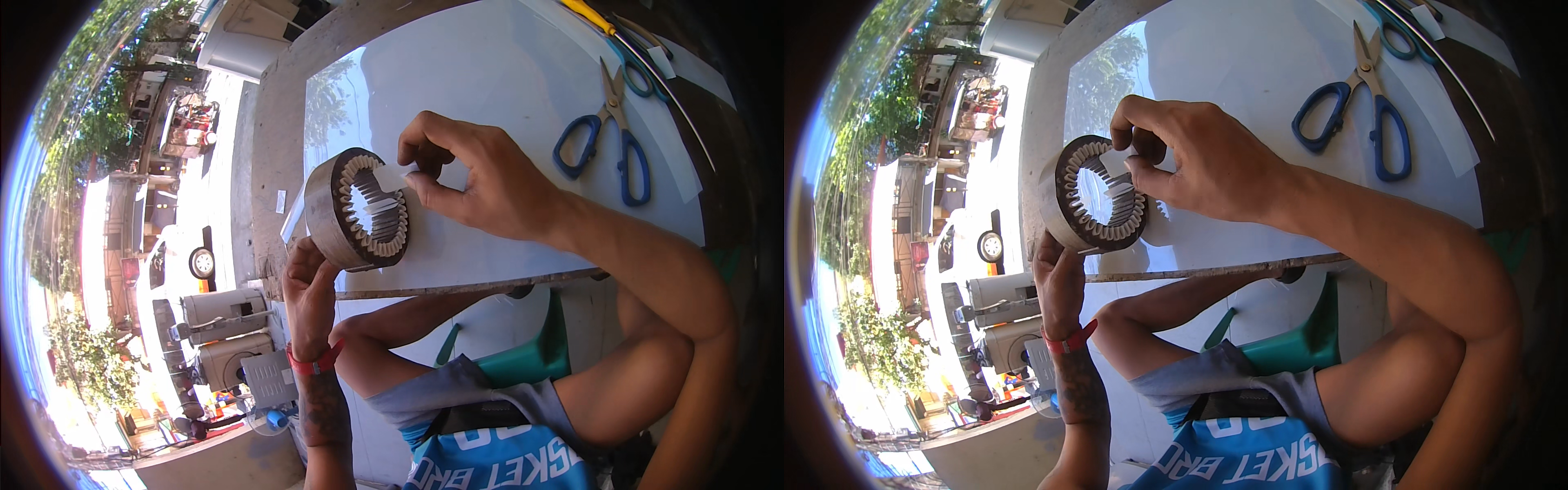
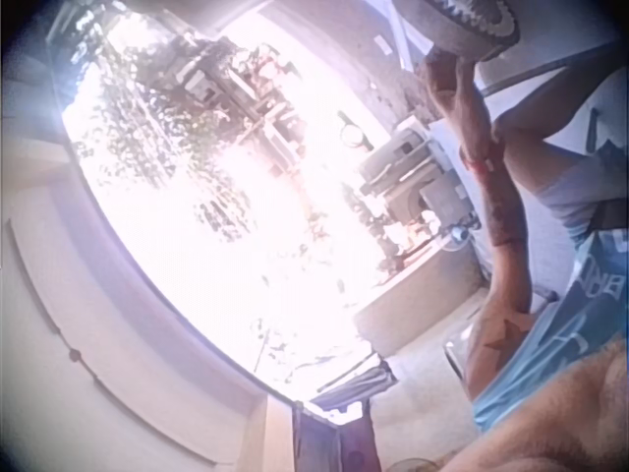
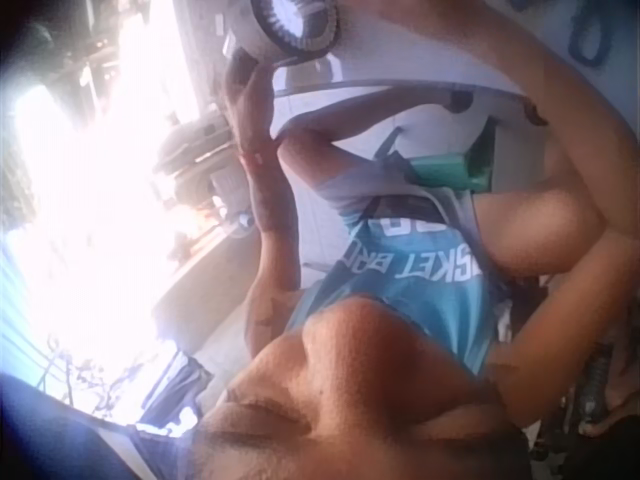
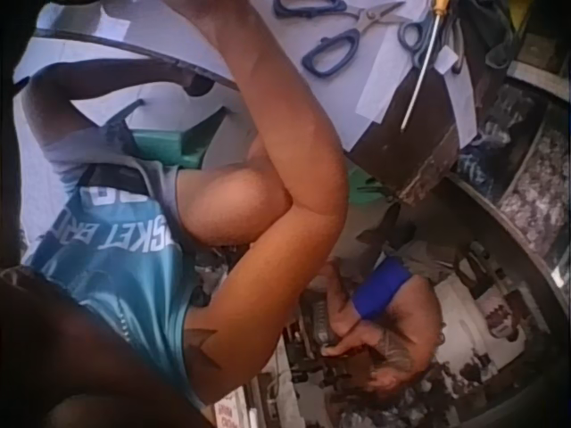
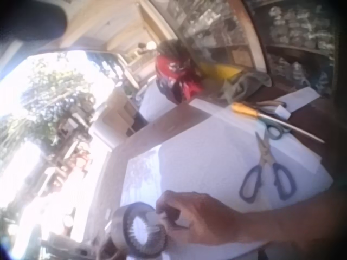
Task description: The person cuts small rectangular pieces of white material using scissors and inserts them into the slots of a cylindrical metal rotor. The person repeats this process, cutting and inserting multiple pieces into the rotor's slots.
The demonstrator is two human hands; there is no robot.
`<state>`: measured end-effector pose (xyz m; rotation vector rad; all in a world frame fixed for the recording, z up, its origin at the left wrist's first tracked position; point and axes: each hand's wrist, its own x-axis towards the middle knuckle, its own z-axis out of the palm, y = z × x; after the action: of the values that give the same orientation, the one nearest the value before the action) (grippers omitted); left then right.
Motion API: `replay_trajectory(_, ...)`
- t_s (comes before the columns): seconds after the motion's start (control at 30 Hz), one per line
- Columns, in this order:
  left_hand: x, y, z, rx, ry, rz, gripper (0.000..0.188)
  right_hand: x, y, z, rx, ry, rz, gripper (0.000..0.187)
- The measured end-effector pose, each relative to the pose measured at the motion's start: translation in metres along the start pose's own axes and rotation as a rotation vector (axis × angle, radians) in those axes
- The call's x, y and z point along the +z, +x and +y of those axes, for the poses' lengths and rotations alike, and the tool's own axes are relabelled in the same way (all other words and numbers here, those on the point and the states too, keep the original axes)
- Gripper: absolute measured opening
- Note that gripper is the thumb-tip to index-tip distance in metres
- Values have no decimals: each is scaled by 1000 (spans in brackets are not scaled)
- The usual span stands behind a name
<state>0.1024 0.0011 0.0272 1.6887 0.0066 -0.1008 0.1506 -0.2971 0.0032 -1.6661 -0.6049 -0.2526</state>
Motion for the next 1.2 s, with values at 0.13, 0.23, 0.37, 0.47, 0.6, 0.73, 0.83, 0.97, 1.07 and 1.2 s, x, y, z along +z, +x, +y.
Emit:
replay_trajectory(0.13,5,2,-12,-13,65,67,31,4,-1,4,65,15,-44,24)
replay_trajectory(0.23,8,4,-15,10,211,72,30,8,1,7,-16,-40,-34,24)
replay_trajectory(0.37,10,3,-16,15,355,97,28,7,-1,8,-9,-26,-42,18)
replay_trajectory(0.47,11,5,-18,48,433,110,29,7,-3,7,20,-97,-75,18)
replay_trajectory(0.6,13,6,-17,52,467,102,26,13,-8,8,47,-204,-114,19)
replay_trajectory(0.73,14,5,-13,63,484,90,25,18,-10,11,-20,-312,-87,19)
replay_trajectory(0.83,14,5,-11,51,414,90,25,19,-12,11,-54,-311,-51,18)
replay_trajectory(0.97,15,7,-11,21,429,93,24,16,-12,9,-52,-291,-55,17)
replay_trajectory(1.07,19,9,-11,30,486,87,25,16,-11,8,-29,-270,-83,18)
replay_trajectory(1.2,21,10,-6,77,640,55,26,16,-10,8,-36,-259,-110,17)
